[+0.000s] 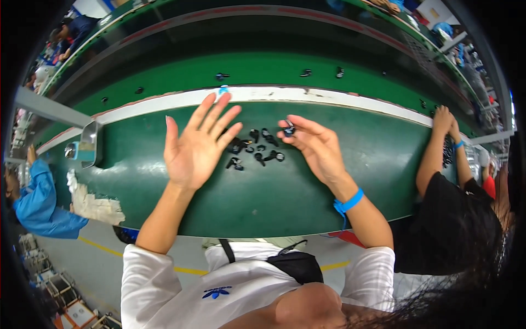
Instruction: The person assembles small plastic electronic components by hand on a factory production line.
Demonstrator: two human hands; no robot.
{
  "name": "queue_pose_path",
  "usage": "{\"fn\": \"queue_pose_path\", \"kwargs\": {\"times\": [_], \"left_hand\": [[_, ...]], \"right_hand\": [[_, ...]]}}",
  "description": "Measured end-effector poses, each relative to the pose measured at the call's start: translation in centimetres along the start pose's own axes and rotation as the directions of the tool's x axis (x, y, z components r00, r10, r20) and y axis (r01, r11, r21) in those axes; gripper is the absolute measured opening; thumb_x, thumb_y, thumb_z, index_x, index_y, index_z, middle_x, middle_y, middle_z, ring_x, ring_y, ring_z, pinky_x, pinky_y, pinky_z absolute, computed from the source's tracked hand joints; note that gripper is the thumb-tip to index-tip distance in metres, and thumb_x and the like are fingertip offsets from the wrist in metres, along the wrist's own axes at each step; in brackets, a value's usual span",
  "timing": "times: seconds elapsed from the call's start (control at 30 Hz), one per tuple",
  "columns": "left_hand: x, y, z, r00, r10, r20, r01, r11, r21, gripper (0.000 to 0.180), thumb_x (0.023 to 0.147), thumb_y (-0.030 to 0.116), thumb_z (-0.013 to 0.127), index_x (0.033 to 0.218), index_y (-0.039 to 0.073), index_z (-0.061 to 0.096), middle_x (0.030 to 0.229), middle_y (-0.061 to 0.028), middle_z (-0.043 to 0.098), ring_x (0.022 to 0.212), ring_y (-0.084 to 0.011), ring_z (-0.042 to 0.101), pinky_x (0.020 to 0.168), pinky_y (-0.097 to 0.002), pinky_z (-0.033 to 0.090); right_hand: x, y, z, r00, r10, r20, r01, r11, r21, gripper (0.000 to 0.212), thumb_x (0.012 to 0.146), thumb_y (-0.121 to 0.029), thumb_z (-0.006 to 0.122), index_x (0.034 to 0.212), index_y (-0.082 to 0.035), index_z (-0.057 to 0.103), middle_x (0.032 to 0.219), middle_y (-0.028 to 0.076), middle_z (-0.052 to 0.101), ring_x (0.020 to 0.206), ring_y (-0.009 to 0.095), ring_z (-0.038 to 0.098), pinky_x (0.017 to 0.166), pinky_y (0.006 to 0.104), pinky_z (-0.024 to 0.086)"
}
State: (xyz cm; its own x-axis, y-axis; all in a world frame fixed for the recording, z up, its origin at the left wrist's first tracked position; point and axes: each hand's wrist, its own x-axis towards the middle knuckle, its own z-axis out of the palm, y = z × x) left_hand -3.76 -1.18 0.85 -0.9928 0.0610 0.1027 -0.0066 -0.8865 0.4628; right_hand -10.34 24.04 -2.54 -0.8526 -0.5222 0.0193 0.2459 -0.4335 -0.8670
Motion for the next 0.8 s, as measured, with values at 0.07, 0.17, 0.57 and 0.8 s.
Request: {"fn": "queue_pose_path", "kwargs": {"times": [0.07, 0.17, 0.57, 0.8], "left_hand": [[-0.3, 0.1, -3.1, 0.999, 0.037, -0.007, -0.035, 0.985, 0.171, 0.054, 0.103, 0.043, 0.036, 0.135, 0.001, 0.046, 0.141, -0.0214, 0.046, 0.129, -0.0341, 0.046, 0.107, -0.0468, 0.039], [-1.0, 0.5, -3.5, 0.986, 0.165, 0.037, -0.145, 0.709, 0.69, 0.023, 0.101, 0.014, 0.047, 0.116, -0.001, 0.057, 0.113, -0.0145, 0.062, 0.104, -0.0224, 0.061, 0.09, -0.0357, 0.049], [-2.3, -3.3, 0.3, 0.956, -0.046, 0.291, -0.276, 0.202, 0.94, 0.032, 0.081, -0.006, 0.068, 0.113, 0.001, 0.069, 0.111, -0.0133, 0.061, 0.094, -0.0233, 0.064, 0.08, -0.0302, 0.053], [-2.6, -4.3, -0.6, 0.994, 0.026, 0.102, -0.093, 0.67, 0.736, 0.024, 0.084, -0.01, 0.065, 0.107, -0.005, 0.063, 0.112, -0.0169, 0.06, 0.104, -0.0229, 0.062, 0.09, -0.0346, 0.054]], "right_hand": [[0.1, 0.5, 0.3, 1.0, 0.023, 0.003, -0.023, 1.0, -0.016, 0.036, 0.095, -0.001, 0.054, 0.131, 0.005, 0.053, 0.124, 0.022, 0.06, 0.109, 0.027, 0.063, 0.096, 0.0356, 0.051], [0.5, 0.8, 1.7, 0.996, 0.054, 0.072, -0.053, 0.999, -0.011, 0.037, 0.094, 0.001, 0.056, 0.131, 0.005, 0.053, 0.122, 0.021, 0.062, 0.106, 0.026, 0.064, 0.094, 0.0353, 0.052], [-2.0, 0.7, 3.5, 0.978, 0.169, 0.119, -0.157, 0.982, -0.102, 0.019, 0.091, 0.005, 0.061, 0.108, 0.004, 0.055, 0.096, 0.016, 0.067, 0.078, 0.019, 0.068, 0.066, 0.0294, 0.059], [-2.3, 0.9, 4.2, 0.991, 0.079, 0.109, -0.073, 0.996, -0.059, 0.022, 0.091, 0.005, 0.06, 0.112, 0.004, 0.054, 0.098, 0.017, 0.065, 0.079, 0.02, 0.068, 0.066, 0.0295, 0.059]]}}
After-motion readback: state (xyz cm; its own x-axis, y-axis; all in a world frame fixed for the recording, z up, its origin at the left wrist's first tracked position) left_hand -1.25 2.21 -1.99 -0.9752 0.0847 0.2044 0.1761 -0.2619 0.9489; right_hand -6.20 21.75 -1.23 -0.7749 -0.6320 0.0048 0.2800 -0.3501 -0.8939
